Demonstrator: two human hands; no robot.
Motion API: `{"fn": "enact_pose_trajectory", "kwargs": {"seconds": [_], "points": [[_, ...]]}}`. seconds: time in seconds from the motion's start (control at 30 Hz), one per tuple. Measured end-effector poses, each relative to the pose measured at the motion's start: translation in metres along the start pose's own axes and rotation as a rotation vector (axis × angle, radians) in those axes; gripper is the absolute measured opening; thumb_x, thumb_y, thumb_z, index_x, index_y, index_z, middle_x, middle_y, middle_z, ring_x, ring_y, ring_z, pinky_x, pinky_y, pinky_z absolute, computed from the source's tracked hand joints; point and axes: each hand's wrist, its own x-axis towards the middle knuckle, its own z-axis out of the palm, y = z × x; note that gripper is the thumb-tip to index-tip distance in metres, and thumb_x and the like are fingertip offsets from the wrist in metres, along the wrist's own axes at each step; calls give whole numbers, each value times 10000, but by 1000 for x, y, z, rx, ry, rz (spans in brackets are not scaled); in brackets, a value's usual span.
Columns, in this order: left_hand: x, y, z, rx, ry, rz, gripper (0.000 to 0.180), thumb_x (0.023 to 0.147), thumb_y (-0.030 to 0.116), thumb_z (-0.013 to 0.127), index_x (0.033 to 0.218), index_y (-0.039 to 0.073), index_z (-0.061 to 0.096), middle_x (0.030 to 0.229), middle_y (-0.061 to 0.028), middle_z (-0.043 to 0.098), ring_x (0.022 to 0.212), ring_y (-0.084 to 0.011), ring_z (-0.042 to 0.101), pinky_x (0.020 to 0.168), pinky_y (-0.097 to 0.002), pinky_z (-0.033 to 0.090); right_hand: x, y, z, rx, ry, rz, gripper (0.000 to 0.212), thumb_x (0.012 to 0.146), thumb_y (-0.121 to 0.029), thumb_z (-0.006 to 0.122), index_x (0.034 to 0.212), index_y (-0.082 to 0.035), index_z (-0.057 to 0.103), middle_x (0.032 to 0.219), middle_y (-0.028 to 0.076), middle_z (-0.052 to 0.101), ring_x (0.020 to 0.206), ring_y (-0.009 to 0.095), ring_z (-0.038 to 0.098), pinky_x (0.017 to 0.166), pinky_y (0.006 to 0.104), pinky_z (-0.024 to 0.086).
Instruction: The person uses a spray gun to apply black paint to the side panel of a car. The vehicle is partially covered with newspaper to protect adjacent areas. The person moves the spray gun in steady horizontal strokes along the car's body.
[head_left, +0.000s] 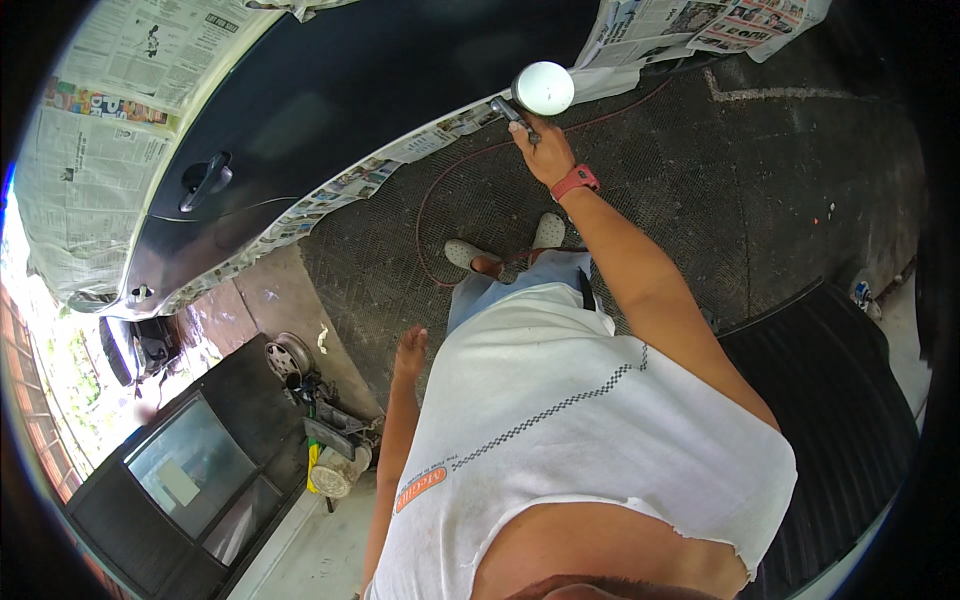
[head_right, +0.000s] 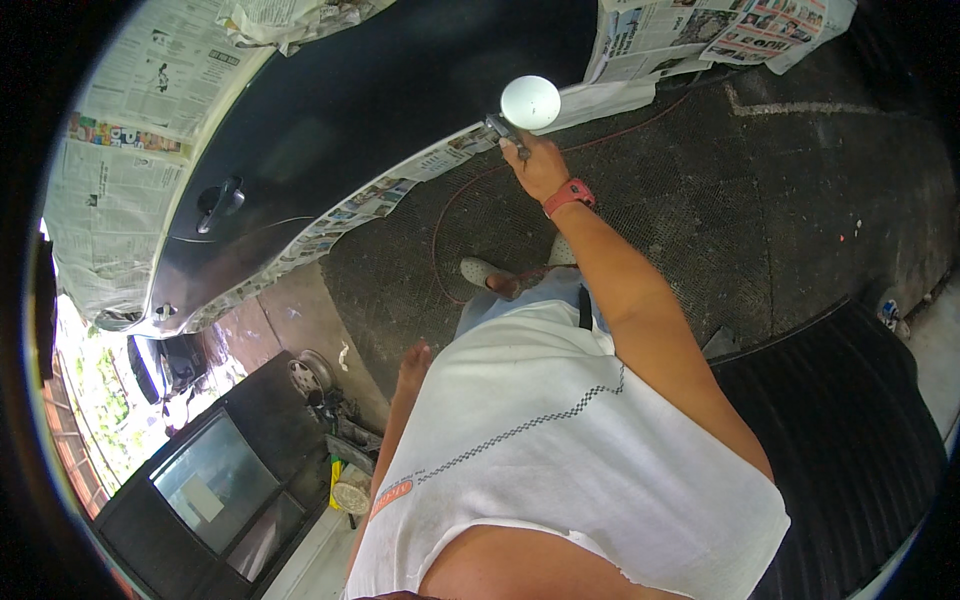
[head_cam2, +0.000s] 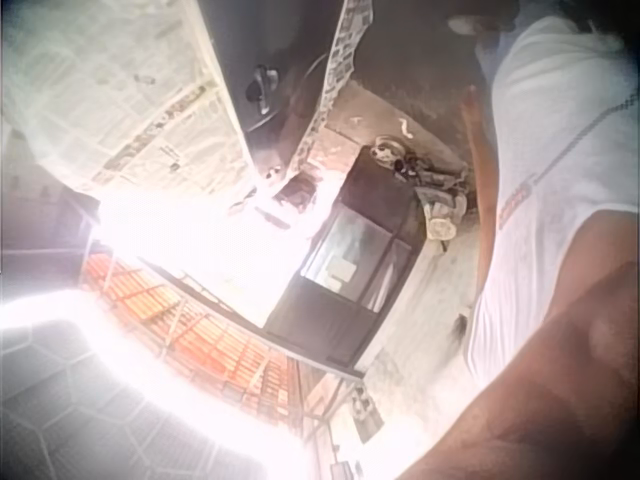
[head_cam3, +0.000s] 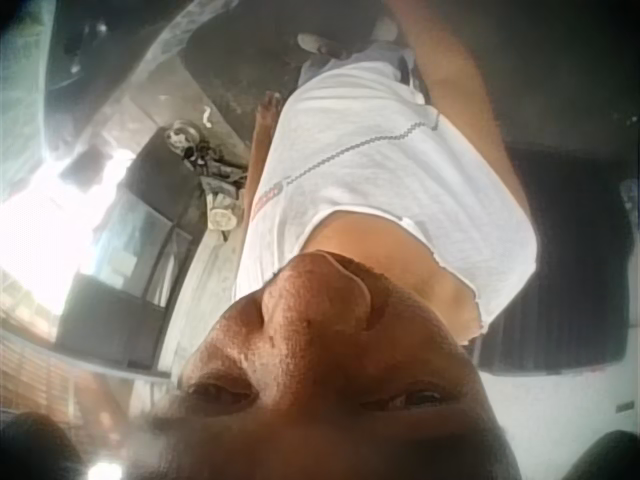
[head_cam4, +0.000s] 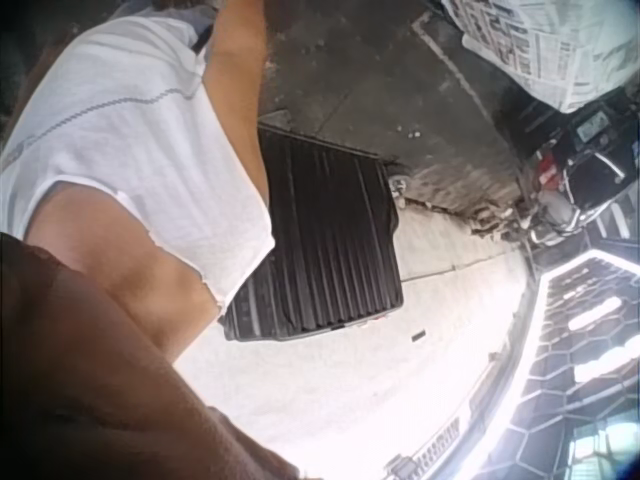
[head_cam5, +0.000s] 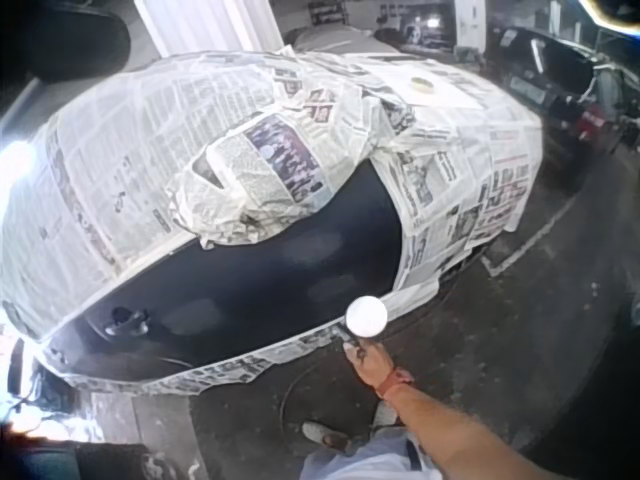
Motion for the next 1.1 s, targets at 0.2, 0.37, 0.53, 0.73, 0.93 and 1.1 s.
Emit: {"fn": "enact_pose_trajectory", "kwargs": {"seconds": [0.2,0.37,0.53,0.73,0.93,1.1], "points": [[-18,30,3,-42,59,-93,588,1013,418,628,1363,-54,595,967,-67,687,899,-159,630,862,-309,503,7,15,-8,39,97,-1,568,1008,-487,549,1313,-18,645,936,343,671,943,512,663,779,532,532],[-22,46,1,22,61,-114,615,1018,452,603,1374,-50,590,1053,-87,705,951,-173,645,891,-319,507,8,41,-36,40,174,173,546,1002,-449,567,1306,-4,656,1013,354,680,1000,511,663,823,505,542],[-14,41,1,-6,49,-84,631,1012,474,608,1384,-36,588,1078,-88,708,974,-179,648,907,-325,509,12,40,-56,23,307,90,551,996,-423,597,1269,51,662,1008,326,708,1000,496,685,844,490,541],[-9,52,1,-11,32,-46,630,1016,477,606,1394,-27,583,1097,-91,704,959,-177,643,897,-333,512,6,16,-47,87,215,96,498,997,-404,602,1198,44,685,942,315,701,942,487,687,797,497,539],[-11,59,-1,-22,47,-68,642,1013,474,616,1403,-34,573,1103,-104,702,951,-175,642,906,-338,510,-2,-22,-27,93,80,-95,437,1061,-331,562,1263,48,644,948,166,763,842,231,743,795,361,572],[-7,43,6,-34,56,-47,662,1011,484,609,1398,-52,574,1079,-117,710,957,-185,646,921,-349,507,3,-48,-33,255,46,-29,394,1070,-311,539,1189,44,663,911,136,762,830,211,735,798,356,562]]}}
